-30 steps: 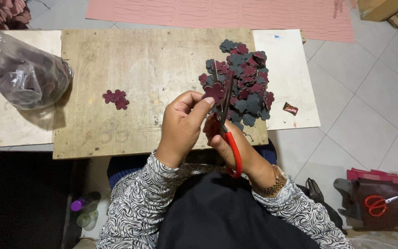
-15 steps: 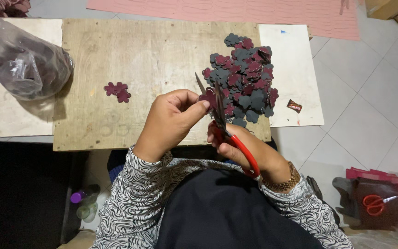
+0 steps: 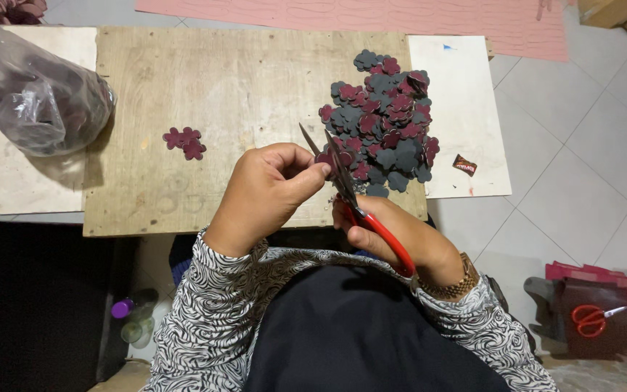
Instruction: The person sits at a workbench and trims the edges of small flower-shaped fabric pieces with red-handled scissors, cutting one piece at a time and placing trimmed pieces on the table. The pile of cut pieces grows on the board as the person works through them.
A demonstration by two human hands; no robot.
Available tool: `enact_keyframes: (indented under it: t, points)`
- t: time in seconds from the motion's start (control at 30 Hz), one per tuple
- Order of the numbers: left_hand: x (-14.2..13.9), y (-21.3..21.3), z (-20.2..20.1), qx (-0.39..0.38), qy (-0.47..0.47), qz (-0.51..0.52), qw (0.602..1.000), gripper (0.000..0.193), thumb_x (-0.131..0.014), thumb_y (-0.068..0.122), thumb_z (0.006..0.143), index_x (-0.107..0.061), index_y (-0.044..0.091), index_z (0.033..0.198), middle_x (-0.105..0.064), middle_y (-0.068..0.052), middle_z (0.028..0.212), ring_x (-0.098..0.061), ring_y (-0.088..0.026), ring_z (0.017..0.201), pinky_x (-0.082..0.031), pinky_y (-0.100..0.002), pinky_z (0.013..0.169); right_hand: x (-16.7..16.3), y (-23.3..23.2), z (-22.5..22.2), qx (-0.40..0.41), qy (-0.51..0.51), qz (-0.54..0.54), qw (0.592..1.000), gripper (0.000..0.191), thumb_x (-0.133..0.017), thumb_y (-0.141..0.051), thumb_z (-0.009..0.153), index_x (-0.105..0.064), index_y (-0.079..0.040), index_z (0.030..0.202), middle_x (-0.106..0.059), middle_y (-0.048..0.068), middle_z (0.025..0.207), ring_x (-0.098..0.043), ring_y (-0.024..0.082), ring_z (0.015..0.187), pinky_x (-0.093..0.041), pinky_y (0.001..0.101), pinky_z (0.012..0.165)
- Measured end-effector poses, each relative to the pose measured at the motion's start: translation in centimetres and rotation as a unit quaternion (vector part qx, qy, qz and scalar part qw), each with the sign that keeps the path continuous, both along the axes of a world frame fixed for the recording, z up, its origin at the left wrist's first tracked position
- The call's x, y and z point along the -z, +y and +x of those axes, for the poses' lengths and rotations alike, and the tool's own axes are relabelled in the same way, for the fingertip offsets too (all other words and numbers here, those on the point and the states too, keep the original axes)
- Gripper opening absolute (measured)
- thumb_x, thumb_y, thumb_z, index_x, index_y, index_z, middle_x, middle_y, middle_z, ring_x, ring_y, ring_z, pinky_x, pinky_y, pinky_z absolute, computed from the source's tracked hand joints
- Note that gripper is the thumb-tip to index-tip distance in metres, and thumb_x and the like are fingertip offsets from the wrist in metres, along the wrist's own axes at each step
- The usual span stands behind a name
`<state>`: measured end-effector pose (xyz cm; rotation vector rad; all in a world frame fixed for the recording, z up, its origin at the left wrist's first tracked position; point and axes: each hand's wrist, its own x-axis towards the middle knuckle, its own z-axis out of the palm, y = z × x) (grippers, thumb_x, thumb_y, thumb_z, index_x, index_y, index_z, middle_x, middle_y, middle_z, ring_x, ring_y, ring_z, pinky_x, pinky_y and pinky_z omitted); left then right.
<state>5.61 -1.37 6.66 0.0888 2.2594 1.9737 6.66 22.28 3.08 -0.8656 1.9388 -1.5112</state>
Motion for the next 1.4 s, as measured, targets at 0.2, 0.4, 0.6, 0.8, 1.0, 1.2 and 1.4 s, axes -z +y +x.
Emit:
enact_keyframes:
  t: [0.2,0.4,0.6,0.8,1.0,1.2,1.4]
  points:
    - [-0.2,0.1,0.1,-0.003,0.008,-0.008,1.0,0.019,-0.075,0.019,0.089,-0.073,0.002,0.082,-0.061,0.007,0.065,-0.047,0.0,0.057,-0.038,-0.02,0.048,0.1,0.1,-0.2,0.002,0.011,0.017,1.0,0.064,-0.053,-0.067,0.098,-0.057,-0.004,0.104,-0.057,0.002,0.088,-0.053,0.011,0.081,-0.049,0.0276,0.072]
    - [-0.3,0.0,0.2,-0.005,0.015,0.008,1.0,0.02,-0.075,0.018,0.09,-0.071,0.001,0.08,-0.059,0.008,0.065,-0.045,0.0,0.059,-0.038,-0.02,0.049,0.2,0.0,-0.3,0.011,0.036,0.027,0.999,0.071,-0.046,-0.075,0.097,-0.057,-0.005,0.1,-0.057,0.001,0.084,-0.053,0.011,0.078,-0.049,0.0277,0.069]
    - [-0.3,0.0,0.1,-0.006,0.002,0.007,1.0,0.018,-0.075,0.017,0.09,-0.072,0.001,0.081,-0.059,0.007,0.065,-0.045,-0.001,0.058,-0.037,-0.021,0.048,-0.1,0.0,-0.3,0.008,0.038,0.011,0.999,0.073,-0.044,-0.077,0.097,-0.056,-0.005,0.098,-0.054,0.0,0.083,-0.05,0.01,0.077,-0.046,0.0268,0.068]
    - [-0.1,0.1,0.0,-0.001,0.025,0.039,0.999,0.016,-0.074,0.016,0.091,-0.072,0.001,0.084,-0.064,0.007,0.07,-0.049,0.0,0.062,-0.04,-0.019,0.052,-0.3,-0.2,-0.1,0.021,0.017,-0.002,1.0,0.073,-0.045,-0.078,0.096,-0.054,-0.005,0.096,-0.05,-0.001,0.081,-0.046,0.009,0.075,-0.044,0.0259,0.065]
    - [0.3,0.2,-0.2,-0.012,0.027,0.061,0.998,0.015,-0.073,0.013,0.092,-0.072,0.0,0.085,-0.065,0.006,0.071,-0.05,0.0,0.063,-0.04,-0.019,0.053,0.1,-0.5,0.5,0.046,-0.013,-0.028,0.998,0.069,-0.048,-0.075,0.097,-0.053,-0.007,0.095,-0.049,-0.003,0.078,-0.044,0.007,0.071,-0.042,0.0245,0.062]
    - [0.7,0.3,-0.3,0.003,0.033,0.081,0.996,0.014,-0.072,0.012,0.093,-0.071,0.0,0.088,-0.066,0.005,0.074,-0.052,0.0,0.065,-0.042,-0.019,0.054,0.7,-0.8,0.7,0.055,-0.047,-0.033,0.997,0.068,-0.051,-0.074,0.096,-0.052,-0.006,0.096,-0.047,-0.003,0.078,-0.042,0.008,0.07,-0.04,0.0246,0.061]
    - [0.0,0.2,-0.1,0.031,0.03,0.019,0.999,0.014,-0.072,0.014,0.091,-0.074,0.001,0.088,-0.066,0.005,0.072,-0.051,0.0,0.063,-0.042,-0.019,0.052,0.3,-0.9,0.5,0.035,-0.005,-0.026,0.999,0.072,-0.048,-0.077,0.096,-0.053,-0.005,0.102,-0.052,-0.002,0.083,-0.047,0.009,0.073,-0.044,0.0255,0.064]
